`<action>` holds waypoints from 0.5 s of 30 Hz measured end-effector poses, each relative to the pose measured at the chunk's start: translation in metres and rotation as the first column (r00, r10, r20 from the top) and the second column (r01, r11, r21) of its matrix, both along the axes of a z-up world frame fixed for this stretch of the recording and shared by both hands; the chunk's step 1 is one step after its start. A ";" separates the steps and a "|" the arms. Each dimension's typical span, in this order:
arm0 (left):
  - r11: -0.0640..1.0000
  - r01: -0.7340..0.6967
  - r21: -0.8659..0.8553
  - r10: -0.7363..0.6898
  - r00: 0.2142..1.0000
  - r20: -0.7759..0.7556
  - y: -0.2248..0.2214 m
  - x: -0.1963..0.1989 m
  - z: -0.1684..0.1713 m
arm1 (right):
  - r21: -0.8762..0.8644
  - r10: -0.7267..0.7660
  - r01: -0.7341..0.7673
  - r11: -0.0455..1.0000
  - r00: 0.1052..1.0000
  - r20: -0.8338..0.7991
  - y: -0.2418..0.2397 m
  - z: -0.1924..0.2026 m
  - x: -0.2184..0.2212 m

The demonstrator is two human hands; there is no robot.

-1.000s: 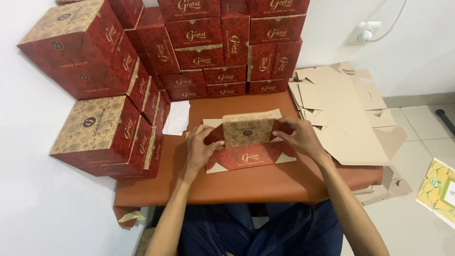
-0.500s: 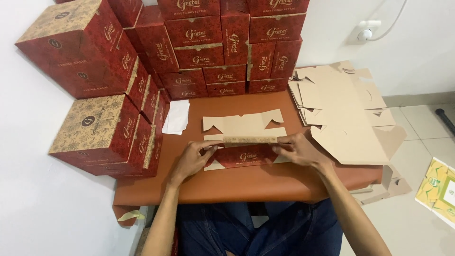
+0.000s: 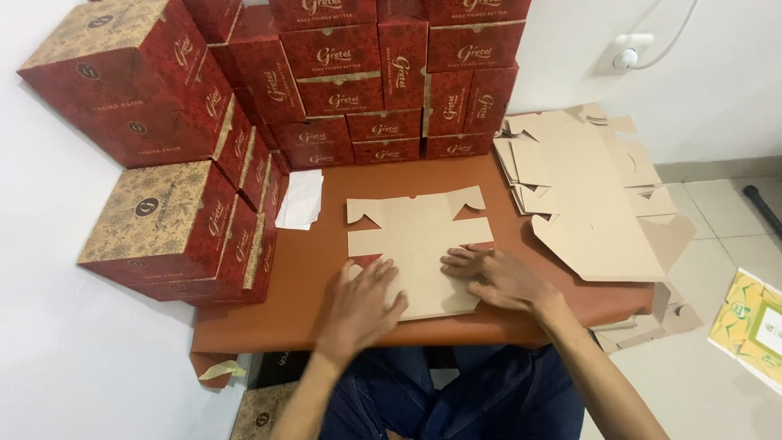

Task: Assembling a cardboard box from a flat cutout by folding and tucking flaps.

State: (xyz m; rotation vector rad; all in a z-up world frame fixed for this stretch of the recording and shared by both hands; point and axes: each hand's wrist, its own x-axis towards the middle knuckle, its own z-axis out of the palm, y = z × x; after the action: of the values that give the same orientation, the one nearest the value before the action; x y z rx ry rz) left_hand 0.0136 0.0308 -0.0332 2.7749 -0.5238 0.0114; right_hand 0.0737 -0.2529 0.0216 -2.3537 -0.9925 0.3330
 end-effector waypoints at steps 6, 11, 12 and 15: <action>0.938 -0.228 0.261 0.273 0.949 -0.155 -0.087 -0.039 0.012 | 0.021 -0.066 0.064 0.998 0.994 0.092 0.020 -0.017 0.049; 0.896 -0.431 0.112 0.275 0.732 0.623 -0.089 -0.041 -0.070 | -0.172 -0.009 0.054 0.984 0.967 0.255 0.065 -0.024 0.087; 0.908 -0.401 0.118 0.265 0.770 0.581 -0.089 -0.042 -0.069 | -0.227 0.067 -0.015 0.974 0.972 0.224 0.076 -0.022 0.091; 0.909 -0.405 0.099 0.272 0.756 0.595 -0.088 -0.042 -0.070 | -0.371 0.295 -0.180 0.911 0.913 0.282 0.097 -0.061 0.119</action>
State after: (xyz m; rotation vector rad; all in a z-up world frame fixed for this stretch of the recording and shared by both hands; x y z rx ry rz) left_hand -0.0283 -0.0570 -0.1033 3.0235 -0.1321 0.9557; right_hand 0.1932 -0.1556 -0.0397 -2.6571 -1.5006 0.2134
